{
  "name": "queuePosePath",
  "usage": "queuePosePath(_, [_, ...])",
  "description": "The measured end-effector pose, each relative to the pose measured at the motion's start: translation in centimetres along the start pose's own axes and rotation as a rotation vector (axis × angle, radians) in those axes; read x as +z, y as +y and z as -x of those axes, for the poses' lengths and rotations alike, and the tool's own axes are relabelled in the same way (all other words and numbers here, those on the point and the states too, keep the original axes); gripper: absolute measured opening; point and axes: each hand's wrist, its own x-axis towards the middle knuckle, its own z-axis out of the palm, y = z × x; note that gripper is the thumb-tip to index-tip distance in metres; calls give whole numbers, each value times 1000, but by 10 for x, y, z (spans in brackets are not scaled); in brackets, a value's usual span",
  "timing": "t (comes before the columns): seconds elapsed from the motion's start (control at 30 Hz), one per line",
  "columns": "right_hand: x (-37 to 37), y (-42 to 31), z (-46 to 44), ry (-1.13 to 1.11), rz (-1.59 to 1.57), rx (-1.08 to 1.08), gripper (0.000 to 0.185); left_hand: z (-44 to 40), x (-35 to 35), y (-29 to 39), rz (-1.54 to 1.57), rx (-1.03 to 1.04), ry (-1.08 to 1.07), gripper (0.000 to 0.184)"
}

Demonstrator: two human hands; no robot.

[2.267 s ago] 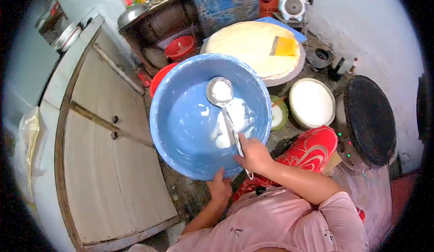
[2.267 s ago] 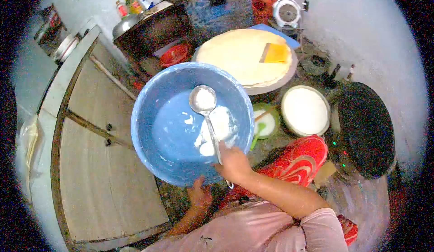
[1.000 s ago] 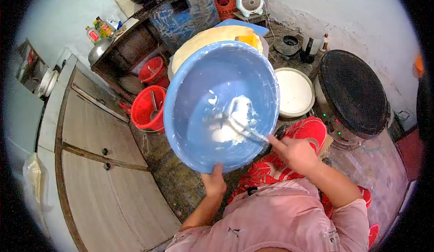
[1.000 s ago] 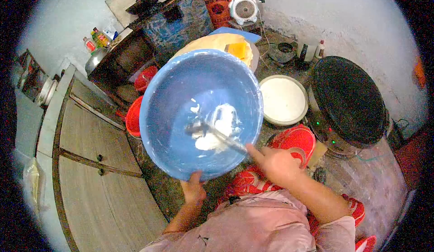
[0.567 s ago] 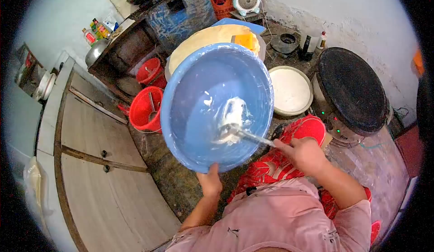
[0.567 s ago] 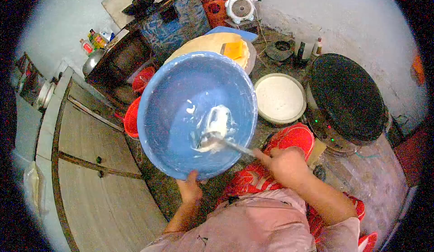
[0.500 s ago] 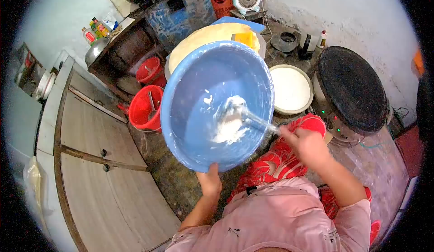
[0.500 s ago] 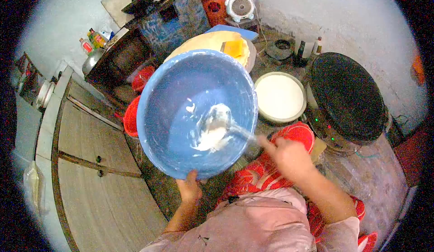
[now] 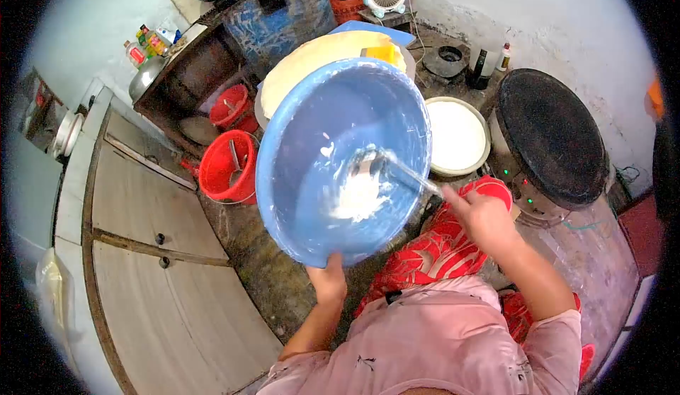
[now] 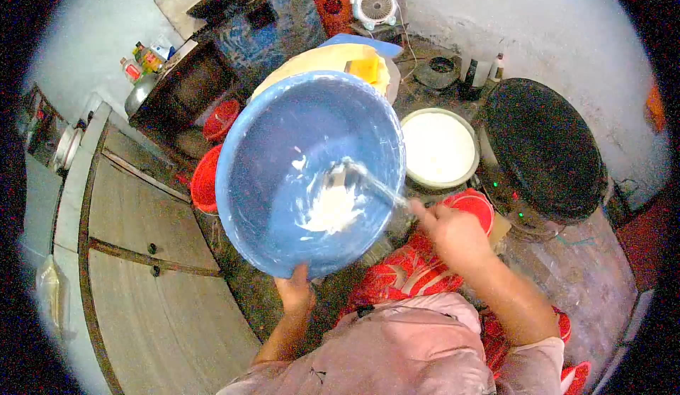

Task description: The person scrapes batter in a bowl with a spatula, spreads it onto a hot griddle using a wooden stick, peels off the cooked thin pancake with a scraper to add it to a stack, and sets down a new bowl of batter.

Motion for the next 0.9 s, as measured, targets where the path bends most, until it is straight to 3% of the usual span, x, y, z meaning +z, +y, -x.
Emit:
queuePosePath(0.1, [12,5,-2,40,95,-7,52,-1,0,2,-137,20,-53,28])
queuePosePath(0.17, [20,1,4,-81,7,-38,52,1,0,5,-184,83,-104,28])
queuePosePath(0.27, [29,-11,9,-255,-401,37,39,-2,-2,-10,19,70,-100,26])
queuePosePath(0.3, [42,-14,10,-72,-567,-84,32,-2,-6,-16,14,67,-101,26])
queuePosePath(0.33, [47,-17,15,-71,-569,-80,32,-2,-8,-22,33,9,-113,41])
queuePosePath(0.37, [47,-23,17,-348,-977,165,31,-4,-9,-24,55,-52,-125,56])
queuePosePath(0.4, [44,-30,16,-628,-1374,425,31,-5,-8,-21,55,-54,-130,56])
queuePosePath(0.43, [47,-33,16,-735,-1576,436,33,-4,-6,-16,42,-130,-122,56])
queuePosePath(0.47, [40,-41,14,-764,-1697,580,32,-6,-7,-13,29,-206,-112,57])
queuePosePath(0.53, [41,-44,19,-800,-1905,690,36,-8,-6,-27,66,-207,-97,56])
queuePosePath(0.63, [40,-36,27,-764,-2137,660,40,-9,0,-29,132,-177,-83,55])
queuePosePath(0.67, [26,-31,27,-742,-2127,626,44,-12,6,-24,162,-153,-90,55])
queuePosePath(0.7, [5,-28,25,-681,-2030,656,44,-12,19,-7,183,-100,-96,37])
queuePosePath(0.8, [-24,-9,20,-461,-1850,646,46,-27,44,14,211,-67,-93,38])
queuePosePath(0.83, [-35,-1,22,-416,-1876,628,47,-28,57,26,204,-140,-60,40])
queuePosePath(0.9, [-57,12,20,-295,-1906,600,49,-46,62,14,211,-92,-114,40])
